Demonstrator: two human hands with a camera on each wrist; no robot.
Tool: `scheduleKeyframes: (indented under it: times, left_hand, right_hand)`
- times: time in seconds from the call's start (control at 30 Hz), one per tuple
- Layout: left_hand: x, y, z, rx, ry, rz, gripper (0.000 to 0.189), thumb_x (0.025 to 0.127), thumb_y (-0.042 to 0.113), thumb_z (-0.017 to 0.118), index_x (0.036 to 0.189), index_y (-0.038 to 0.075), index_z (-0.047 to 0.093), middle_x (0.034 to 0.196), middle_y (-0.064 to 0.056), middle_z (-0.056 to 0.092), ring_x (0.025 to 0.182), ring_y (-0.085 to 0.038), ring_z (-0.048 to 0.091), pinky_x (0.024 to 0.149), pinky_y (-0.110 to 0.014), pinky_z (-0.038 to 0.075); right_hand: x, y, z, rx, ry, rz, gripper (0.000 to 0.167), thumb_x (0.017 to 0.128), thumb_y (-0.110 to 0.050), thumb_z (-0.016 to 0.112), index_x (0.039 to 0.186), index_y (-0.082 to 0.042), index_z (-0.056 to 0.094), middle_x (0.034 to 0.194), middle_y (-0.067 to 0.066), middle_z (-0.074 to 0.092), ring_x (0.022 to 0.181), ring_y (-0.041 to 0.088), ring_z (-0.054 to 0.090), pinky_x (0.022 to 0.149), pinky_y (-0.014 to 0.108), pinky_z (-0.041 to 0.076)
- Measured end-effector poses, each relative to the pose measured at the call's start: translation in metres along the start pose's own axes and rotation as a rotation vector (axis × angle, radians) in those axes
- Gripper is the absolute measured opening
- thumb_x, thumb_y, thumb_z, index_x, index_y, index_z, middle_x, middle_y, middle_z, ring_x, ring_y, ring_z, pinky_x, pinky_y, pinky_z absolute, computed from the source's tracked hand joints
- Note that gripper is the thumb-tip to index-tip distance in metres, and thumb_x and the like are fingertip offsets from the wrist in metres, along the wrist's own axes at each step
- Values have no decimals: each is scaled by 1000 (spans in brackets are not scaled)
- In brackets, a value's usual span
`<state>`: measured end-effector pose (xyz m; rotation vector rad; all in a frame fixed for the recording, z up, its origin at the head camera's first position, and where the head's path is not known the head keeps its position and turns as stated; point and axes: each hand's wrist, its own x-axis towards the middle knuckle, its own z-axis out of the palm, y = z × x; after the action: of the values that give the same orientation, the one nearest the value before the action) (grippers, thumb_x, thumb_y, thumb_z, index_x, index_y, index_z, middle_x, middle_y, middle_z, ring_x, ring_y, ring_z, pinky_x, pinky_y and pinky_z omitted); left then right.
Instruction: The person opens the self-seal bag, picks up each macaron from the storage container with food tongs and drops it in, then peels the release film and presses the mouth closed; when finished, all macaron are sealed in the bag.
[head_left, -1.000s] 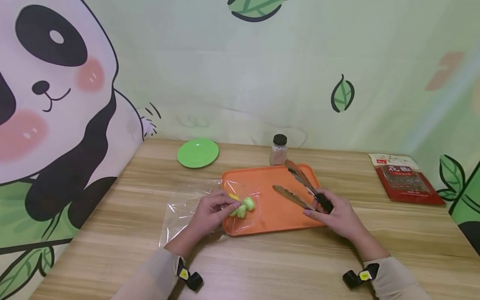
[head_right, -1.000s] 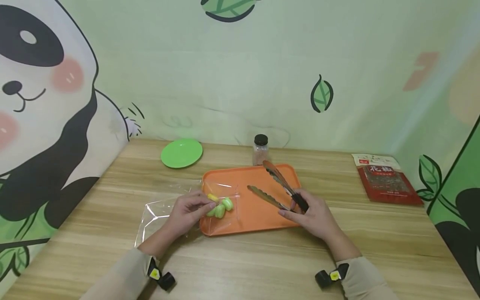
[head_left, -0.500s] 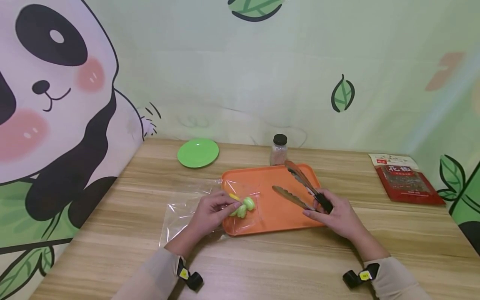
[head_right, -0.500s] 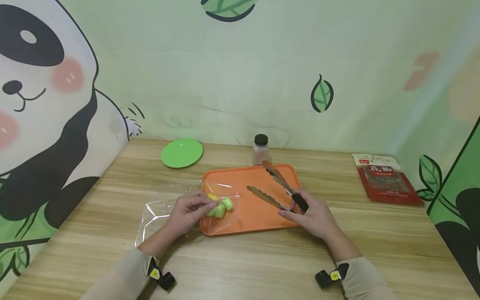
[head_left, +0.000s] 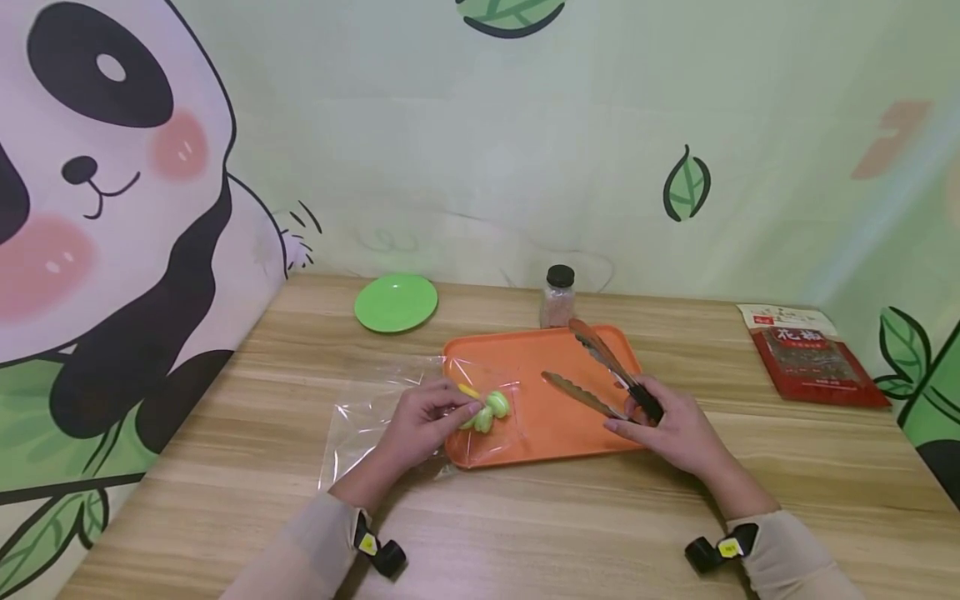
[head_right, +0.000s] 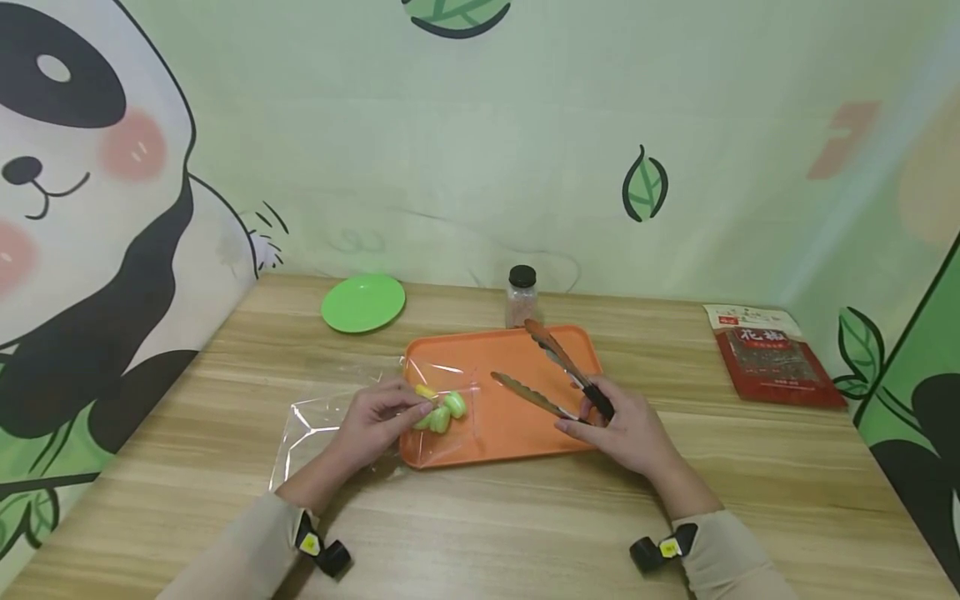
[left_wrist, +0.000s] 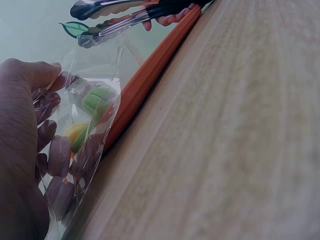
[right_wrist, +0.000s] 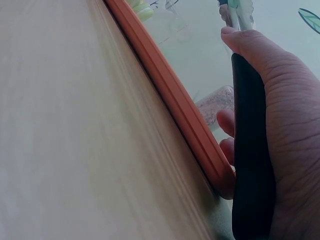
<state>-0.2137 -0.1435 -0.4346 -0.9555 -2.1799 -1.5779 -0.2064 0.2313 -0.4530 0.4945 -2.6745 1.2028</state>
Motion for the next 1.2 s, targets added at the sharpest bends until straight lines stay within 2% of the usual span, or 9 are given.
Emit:
scheduleKeyframes:
  times: [0.2, 0.8, 1.03, 1.2]
  left_hand:
    - [0, 0, -1, -11, -10, -33, 6, 85, -6, 75, 89, -2, 78, 74, -10, 63, 72, -18, 51, 63, -22, 43]
    - [0, -1, 0, -19, -13, -47, 5, 86, -4, 75, 90, -1, 78, 76, -9, 63, 74, -16, 51, 63, -22, 43]
    - [0, -1, -1, -10, -16, -48, 6, 87, -4, 75, 90, -1, 78, 77, -8, 64, 75, -15, 52, 64, -23, 45]
    - [-4, -25, 3, -6, -2, -26, 6, 87, -3, 75, 90, 2, 79, 76, -6, 63, 73, -16, 51, 62, -25, 43]
  right_hand:
    - [1, 0, 0, -7, -13, 5, 45, 81, -39, 85, 115, -17, 64, 77, -5, 62, 67, 14, 57, 59, 29, 48]
    - [1, 0, -1, -20, -18, -13, 45, 82, -38, 84, 116, -17, 65, 77, -5, 62, 65, 13, 56, 58, 28, 47]
    - [0, 0, -1, -21, -4, -26, 38, 83, -36, 84, 109, -16, 65, 76, -5, 61, 65, 12, 56, 57, 27, 47]
    - [0, -1, 1, 5, 27, -47, 33, 85, -30, 83, 108, -14, 67, 76, -5, 61, 64, 12, 53, 55, 27, 45]
